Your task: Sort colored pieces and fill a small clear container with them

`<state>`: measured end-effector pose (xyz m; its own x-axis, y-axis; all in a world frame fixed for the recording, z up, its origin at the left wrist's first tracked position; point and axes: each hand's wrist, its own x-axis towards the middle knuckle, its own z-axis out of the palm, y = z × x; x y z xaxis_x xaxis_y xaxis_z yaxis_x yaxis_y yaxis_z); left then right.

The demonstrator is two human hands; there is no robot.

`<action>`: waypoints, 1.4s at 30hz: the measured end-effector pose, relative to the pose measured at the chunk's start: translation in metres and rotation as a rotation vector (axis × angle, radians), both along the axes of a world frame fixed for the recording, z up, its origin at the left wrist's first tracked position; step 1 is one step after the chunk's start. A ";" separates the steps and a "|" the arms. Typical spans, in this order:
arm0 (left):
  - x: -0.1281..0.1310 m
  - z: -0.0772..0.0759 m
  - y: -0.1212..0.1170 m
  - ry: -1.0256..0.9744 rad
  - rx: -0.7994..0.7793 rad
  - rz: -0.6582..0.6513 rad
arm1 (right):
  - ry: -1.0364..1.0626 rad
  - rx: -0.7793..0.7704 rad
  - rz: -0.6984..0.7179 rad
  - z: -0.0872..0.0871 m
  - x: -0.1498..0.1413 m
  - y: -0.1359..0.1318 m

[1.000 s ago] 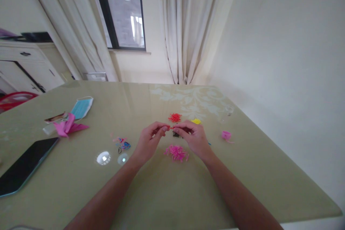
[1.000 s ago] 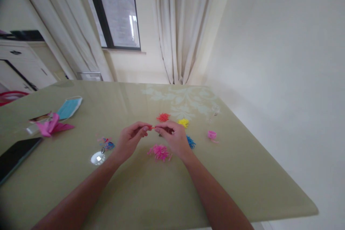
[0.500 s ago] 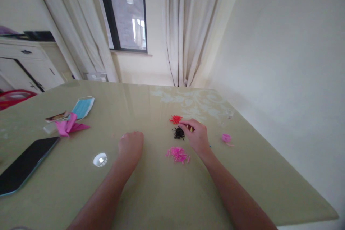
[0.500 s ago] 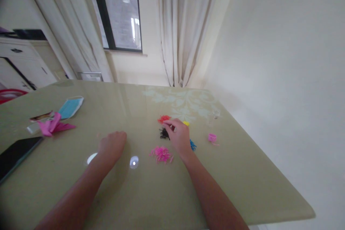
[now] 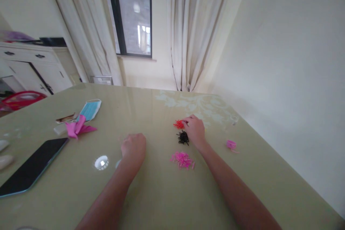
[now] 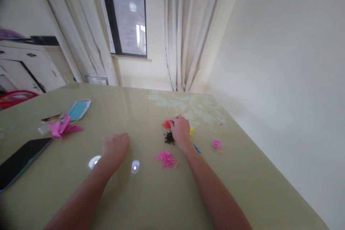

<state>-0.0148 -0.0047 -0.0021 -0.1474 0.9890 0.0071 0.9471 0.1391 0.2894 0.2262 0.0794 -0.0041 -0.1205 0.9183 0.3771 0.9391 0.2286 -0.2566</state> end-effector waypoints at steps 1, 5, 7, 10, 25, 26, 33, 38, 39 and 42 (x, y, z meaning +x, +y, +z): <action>0.000 0.001 0.001 0.079 -0.047 0.028 | -0.018 -0.026 -0.003 0.002 -0.002 0.003; 0.009 0.012 0.002 0.213 -0.114 0.027 | -0.032 -0.041 -0.022 0.005 0.004 -0.002; 0.013 0.017 0.001 0.263 -0.110 0.001 | 0.002 0.006 -0.014 0.002 0.013 -0.014; 0.016 0.019 0.000 0.336 -0.095 -0.037 | 0.092 0.075 0.025 -0.004 0.025 -0.033; 0.037 -0.025 0.019 -0.718 0.234 -0.367 | 0.608 0.025 0.412 -0.006 0.003 -0.056; 0.040 -0.028 0.019 -0.813 0.251 -0.373 | 0.628 0.014 0.419 -0.005 0.003 -0.056; 0.044 -0.023 0.013 -1.005 0.425 -0.417 | 0.819 -0.219 0.413 -0.006 -0.001 -0.057; 0.048 -0.014 0.005 -0.925 0.539 -0.515 | 0.894 -0.283 0.460 -0.005 -0.002 -0.060; 0.048 -0.012 0.004 -0.894 0.560 -0.528 | 0.906 -0.287 0.467 -0.004 -0.002 -0.060; 0.048 -0.008 0.001 -0.809 0.616 -0.555 | 0.932 -0.298 0.475 -0.004 -0.002 -0.062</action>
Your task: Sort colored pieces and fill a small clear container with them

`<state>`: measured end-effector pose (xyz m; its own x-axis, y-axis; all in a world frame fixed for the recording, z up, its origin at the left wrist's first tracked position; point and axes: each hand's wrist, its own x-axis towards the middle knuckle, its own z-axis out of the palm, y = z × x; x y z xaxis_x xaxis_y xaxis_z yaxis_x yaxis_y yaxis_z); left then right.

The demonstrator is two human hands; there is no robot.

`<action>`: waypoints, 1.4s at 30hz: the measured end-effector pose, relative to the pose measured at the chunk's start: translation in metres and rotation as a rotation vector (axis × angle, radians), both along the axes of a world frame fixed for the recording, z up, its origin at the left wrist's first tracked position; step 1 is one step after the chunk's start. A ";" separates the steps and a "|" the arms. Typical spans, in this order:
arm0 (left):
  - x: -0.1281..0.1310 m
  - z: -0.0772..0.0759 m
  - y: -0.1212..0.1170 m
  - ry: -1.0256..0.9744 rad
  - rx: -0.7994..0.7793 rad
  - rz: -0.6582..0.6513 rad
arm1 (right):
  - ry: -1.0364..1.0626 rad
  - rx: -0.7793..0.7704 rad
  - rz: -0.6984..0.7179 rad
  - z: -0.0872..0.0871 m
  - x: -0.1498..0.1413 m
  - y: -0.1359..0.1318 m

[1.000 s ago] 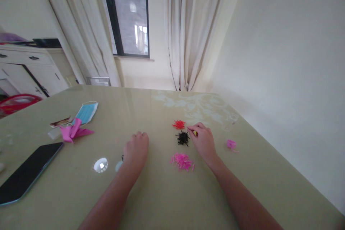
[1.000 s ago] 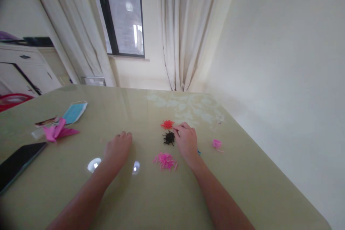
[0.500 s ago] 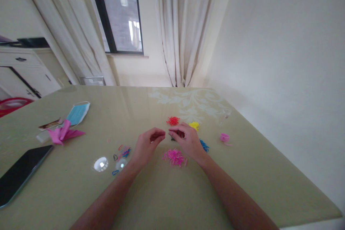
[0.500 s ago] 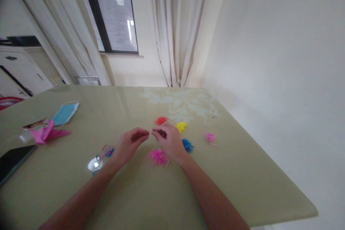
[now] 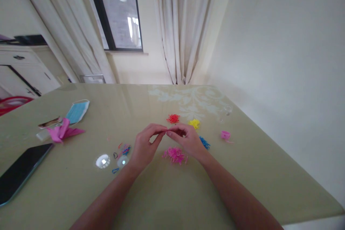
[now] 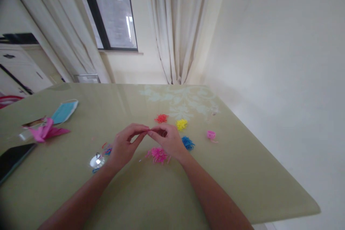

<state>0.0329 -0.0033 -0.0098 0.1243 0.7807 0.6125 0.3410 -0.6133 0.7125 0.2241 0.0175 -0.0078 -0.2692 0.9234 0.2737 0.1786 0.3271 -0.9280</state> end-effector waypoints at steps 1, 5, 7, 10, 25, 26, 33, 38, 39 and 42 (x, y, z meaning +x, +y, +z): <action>0.000 0.001 -0.001 0.015 0.017 0.003 | -0.001 0.004 -0.005 0.000 0.000 0.000; 0.000 0.001 -0.001 0.019 0.027 0.005 | -0.031 0.051 -0.033 0.000 0.000 0.000; 0.001 0.000 0.000 -0.001 -0.007 0.010 | -0.034 0.076 -0.051 0.002 0.001 0.000; 0.000 -0.001 0.001 -0.032 -0.088 0.019 | -0.023 0.113 -0.077 0.006 0.002 -0.002; 0.000 0.001 -0.001 -0.129 -0.148 0.000 | 0.000 0.216 -0.083 0.012 0.002 -0.008; 0.000 0.001 -0.001 -0.131 -0.135 0.002 | 0.000 0.214 -0.084 0.012 0.002 -0.008; 0.001 0.003 -0.001 -0.118 -0.100 0.018 | -0.006 0.227 -0.082 0.015 0.002 -0.010; 0.001 0.003 -0.001 -0.116 -0.112 0.008 | -0.022 0.228 -0.085 0.016 0.002 -0.011; 0.001 0.003 -0.001 -0.117 -0.113 0.007 | -0.027 0.229 -0.088 0.016 0.002 -0.011; 0.000 0.002 0.000 -0.119 -0.116 0.001 | -0.026 0.236 -0.090 0.016 0.002 -0.011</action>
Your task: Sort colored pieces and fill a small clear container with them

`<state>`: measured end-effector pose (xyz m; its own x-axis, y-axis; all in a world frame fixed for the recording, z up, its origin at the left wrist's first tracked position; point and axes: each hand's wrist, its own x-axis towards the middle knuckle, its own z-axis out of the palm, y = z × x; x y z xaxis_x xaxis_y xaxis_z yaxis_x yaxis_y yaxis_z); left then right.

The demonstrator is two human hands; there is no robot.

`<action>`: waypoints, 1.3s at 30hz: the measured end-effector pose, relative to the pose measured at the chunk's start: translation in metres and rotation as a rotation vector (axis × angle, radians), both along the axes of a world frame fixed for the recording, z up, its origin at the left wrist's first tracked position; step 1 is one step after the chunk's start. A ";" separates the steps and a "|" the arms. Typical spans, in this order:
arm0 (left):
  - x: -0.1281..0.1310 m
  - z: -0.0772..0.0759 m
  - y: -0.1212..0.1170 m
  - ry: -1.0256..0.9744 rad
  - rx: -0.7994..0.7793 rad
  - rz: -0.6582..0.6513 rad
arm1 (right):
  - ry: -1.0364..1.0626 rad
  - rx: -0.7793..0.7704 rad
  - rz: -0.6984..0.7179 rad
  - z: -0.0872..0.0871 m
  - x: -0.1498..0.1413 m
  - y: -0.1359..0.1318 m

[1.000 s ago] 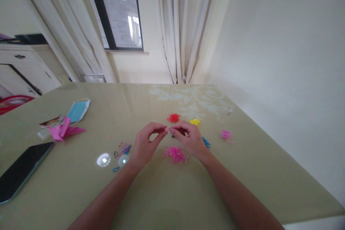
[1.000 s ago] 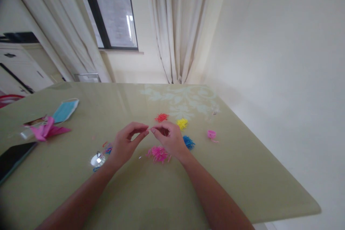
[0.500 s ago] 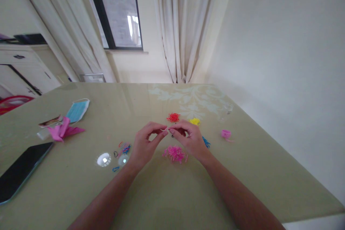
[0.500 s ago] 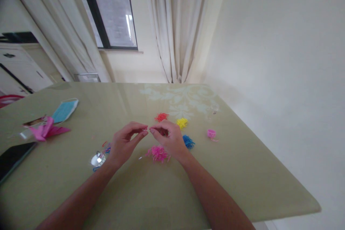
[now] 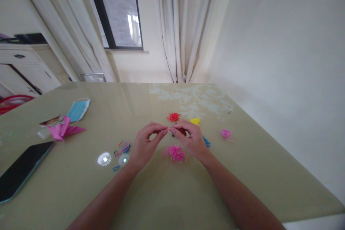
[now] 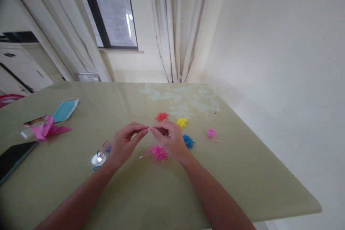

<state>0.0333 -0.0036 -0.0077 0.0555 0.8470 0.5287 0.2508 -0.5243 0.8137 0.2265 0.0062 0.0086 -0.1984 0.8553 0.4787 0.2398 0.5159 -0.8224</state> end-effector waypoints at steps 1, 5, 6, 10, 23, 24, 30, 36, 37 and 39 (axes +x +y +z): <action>0.000 0.000 0.000 -0.001 0.000 -0.003 | 0.002 0.002 0.000 0.000 0.000 0.000; 0.000 0.000 0.000 -0.009 0.000 -0.010 | 0.005 0.000 0.001 0.000 0.000 -0.001; 0.000 0.000 0.000 -0.011 -0.001 -0.010 | 0.007 0.000 0.001 0.000 0.001 -0.001; 0.000 -0.001 0.000 -0.009 -0.007 -0.012 | 0.016 -0.006 -0.006 0.001 0.001 -0.001; -0.001 -0.001 0.000 0.007 -0.035 -0.023 | 0.034 0.026 -0.012 0.001 0.001 -0.001; 0.000 0.000 0.000 0.009 -0.037 -0.022 | 0.035 0.026 -0.010 0.001 0.001 -0.002; 0.000 0.002 -0.001 0.054 -0.023 -0.018 | 0.008 0.010 -0.016 0.001 0.003 -0.001; -0.014 0.010 0.001 0.659 -0.052 0.292 | -0.313 -0.085 0.126 0.004 0.022 0.009; -0.019 0.012 0.000 0.831 -0.086 0.386 | -0.382 -0.126 0.157 0.004 0.026 0.011; -0.027 0.016 -0.002 1.136 -0.228 0.534 | -0.494 -0.189 0.200 0.002 0.031 0.015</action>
<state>0.0061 -0.0060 0.0079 0.0049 0.9685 0.2488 0.9979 -0.0208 0.0615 0.2579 0.0209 0.0101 -0.5267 0.8400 0.1301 0.5326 0.4455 -0.7196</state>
